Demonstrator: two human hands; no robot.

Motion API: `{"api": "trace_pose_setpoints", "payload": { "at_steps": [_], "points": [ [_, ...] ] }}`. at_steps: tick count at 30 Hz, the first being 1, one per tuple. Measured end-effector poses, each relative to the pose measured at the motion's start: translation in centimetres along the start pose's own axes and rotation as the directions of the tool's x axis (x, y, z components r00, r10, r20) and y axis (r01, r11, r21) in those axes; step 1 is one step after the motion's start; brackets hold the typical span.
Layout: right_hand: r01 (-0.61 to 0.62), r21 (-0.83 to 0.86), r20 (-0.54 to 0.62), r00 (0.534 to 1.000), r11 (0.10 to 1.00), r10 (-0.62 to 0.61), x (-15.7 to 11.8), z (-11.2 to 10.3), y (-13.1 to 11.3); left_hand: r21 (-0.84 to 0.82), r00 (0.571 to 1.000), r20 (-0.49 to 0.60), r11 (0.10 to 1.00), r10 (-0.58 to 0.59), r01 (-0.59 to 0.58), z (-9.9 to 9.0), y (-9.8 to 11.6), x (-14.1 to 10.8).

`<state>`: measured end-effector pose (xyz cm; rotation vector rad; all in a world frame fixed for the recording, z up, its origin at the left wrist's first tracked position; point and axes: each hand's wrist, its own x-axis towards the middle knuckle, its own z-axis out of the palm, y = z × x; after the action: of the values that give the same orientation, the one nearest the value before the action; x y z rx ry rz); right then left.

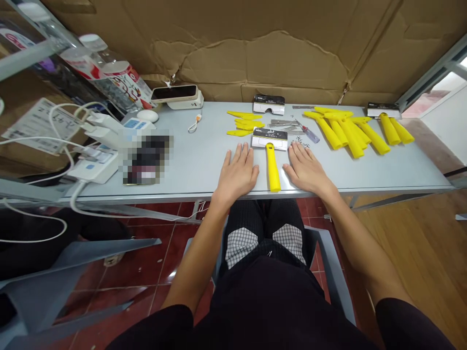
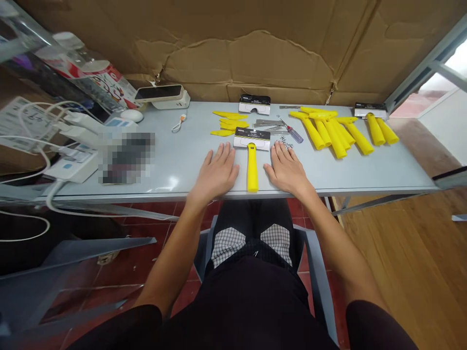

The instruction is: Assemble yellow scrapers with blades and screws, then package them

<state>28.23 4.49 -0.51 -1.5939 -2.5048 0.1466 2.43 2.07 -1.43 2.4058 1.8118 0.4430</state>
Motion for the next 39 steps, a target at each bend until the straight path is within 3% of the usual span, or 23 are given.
{"api": "trace_pose_setpoints", "payload": {
  "at_steps": [10, 18, 25, 29, 33, 39],
  "points": [
    [-0.001, 0.002, 0.006, 1.0, 1.0, 0.001, -0.6, -0.5, -0.7, 0.012, 0.999, 0.035, 1.0, -0.02, 0.019, -0.9, 0.4, -0.6],
    [-0.003, 0.009, -0.033, 0.999, 1.0, 0.003, -0.7, -0.7, -0.9, 0.003, 1.0, -0.012, 1.0, -0.015, 0.015, -0.7, 0.4, -0.6],
    [-0.005, 0.095, -0.261, 0.965, 0.995, 0.03, -1.1, -0.9, -1.5, -0.012, 0.999, -0.032, 1.0, -0.021, 0.021, -0.9, 0.6, -0.6],
    [-0.142, 0.148, -0.342, 0.921, 0.979, 0.185, -0.6, -1.9, -3.8, -0.026, 0.999, -0.035, 1.0, -0.009, 0.008, -0.9, 0.5, -0.5],
    [-0.281, 0.163, -0.273, 0.908, 0.946, 0.317, 1.4, -3.1, -6.9, -0.004, 0.999, -0.036, 1.0, -0.003, 0.003, -0.9, 0.5, -0.5],
    [-0.224, 0.014, -0.09, 0.97, 0.974, 0.224, 4.8, -4.0, -9.4, -0.009, 0.998, -0.056, 1.0, 0.006, -0.007, -0.8, 0.5, -0.5]
  ]
}}
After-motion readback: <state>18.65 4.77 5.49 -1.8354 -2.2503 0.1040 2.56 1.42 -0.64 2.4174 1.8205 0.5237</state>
